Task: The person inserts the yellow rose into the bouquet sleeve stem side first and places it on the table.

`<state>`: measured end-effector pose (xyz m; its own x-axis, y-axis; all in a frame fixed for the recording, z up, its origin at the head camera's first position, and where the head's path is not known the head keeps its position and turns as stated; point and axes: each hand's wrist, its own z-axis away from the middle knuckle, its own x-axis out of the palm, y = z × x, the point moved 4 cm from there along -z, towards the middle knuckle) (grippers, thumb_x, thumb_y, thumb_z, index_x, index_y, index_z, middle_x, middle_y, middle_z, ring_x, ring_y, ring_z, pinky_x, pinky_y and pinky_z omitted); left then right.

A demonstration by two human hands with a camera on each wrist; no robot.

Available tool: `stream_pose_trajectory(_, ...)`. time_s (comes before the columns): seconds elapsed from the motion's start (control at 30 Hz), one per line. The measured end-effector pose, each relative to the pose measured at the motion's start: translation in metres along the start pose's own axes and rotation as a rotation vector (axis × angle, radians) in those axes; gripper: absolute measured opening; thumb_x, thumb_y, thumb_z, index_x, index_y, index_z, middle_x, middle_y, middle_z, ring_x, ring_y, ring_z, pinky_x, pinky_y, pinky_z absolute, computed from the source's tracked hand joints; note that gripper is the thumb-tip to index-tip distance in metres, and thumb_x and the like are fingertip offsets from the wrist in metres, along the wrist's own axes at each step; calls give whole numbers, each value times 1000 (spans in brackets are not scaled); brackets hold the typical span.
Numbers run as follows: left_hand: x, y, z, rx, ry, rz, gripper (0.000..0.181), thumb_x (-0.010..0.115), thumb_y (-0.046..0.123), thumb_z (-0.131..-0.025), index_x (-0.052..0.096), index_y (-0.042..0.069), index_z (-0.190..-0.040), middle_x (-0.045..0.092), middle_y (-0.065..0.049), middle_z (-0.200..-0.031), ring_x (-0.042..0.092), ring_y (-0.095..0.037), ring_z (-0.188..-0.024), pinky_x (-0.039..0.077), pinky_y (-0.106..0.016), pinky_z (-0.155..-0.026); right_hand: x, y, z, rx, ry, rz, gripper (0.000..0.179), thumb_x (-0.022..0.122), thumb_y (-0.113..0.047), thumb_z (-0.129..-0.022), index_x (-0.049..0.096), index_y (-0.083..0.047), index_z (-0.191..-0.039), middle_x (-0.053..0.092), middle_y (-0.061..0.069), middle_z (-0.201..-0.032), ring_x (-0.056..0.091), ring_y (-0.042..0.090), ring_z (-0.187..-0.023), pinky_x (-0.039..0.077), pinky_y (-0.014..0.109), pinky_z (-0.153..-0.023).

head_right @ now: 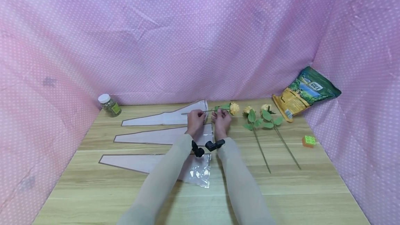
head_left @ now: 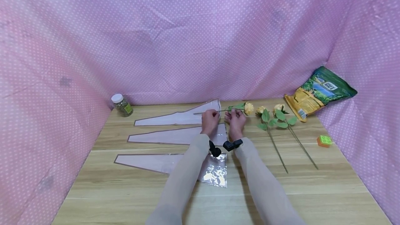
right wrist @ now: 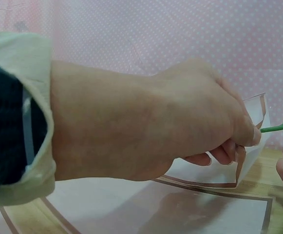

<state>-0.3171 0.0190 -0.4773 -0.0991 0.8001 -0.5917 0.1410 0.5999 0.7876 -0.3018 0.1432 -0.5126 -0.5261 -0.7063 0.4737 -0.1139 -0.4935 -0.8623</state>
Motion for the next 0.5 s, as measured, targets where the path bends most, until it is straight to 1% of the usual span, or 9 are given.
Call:
stream_pose_trajectory(0.17, 2, 0, 0, 11, -8, 12, 13, 67, 10, -94, 77, 2, -92, 76, -11, -88, 66, -20, -81, 52, -31, -75, 1, 1, 2, 1, -13, 19, 9, 57, -13, -101, 55, -5, -96, 68, 7, -90, 74, 19, -83, 61, 31, -76)
stream_pose_trajectory(0.27, 4, 1, 0, 14, -19, 19, 13, 67, 10, -94, 77, 3, -92, 75, -10, -89, 64, -18, -81, 51, -29, -74, 1, 2, 3, 8, -22, 31, 10, 57, -14, -100, 54, -8, -93, 67, 7, -91, 73, 19, -84, 61, 31, -76)
stream_pose_trajectory(0.4, 5, 3, 0, 28, -30, 23, 14, 66, 10, -95, 77, 3, -93, 75, -11, -90, 64, -19, -82, 50, -28, -73, 2, 2, 6, 7, -42, 34, 11, 58, -14, -100, 54, -8, -92, 65, 8, -93, 71, 14, -79, 61, 29, -75)
stream_pose_trajectory(0.5, 7, 4, 0, 40, -34, 29, 13, 66, 10, -95, 77, 3, -93, 75, -11, -90, 64, -19, -82, 49, -27, -72, 4, 2, 7, 3, -56, 29, 10, 59, -13, -100, 54, -7, -92, 64, 10, -92, 69, 11, -72, 60, 25, -69)
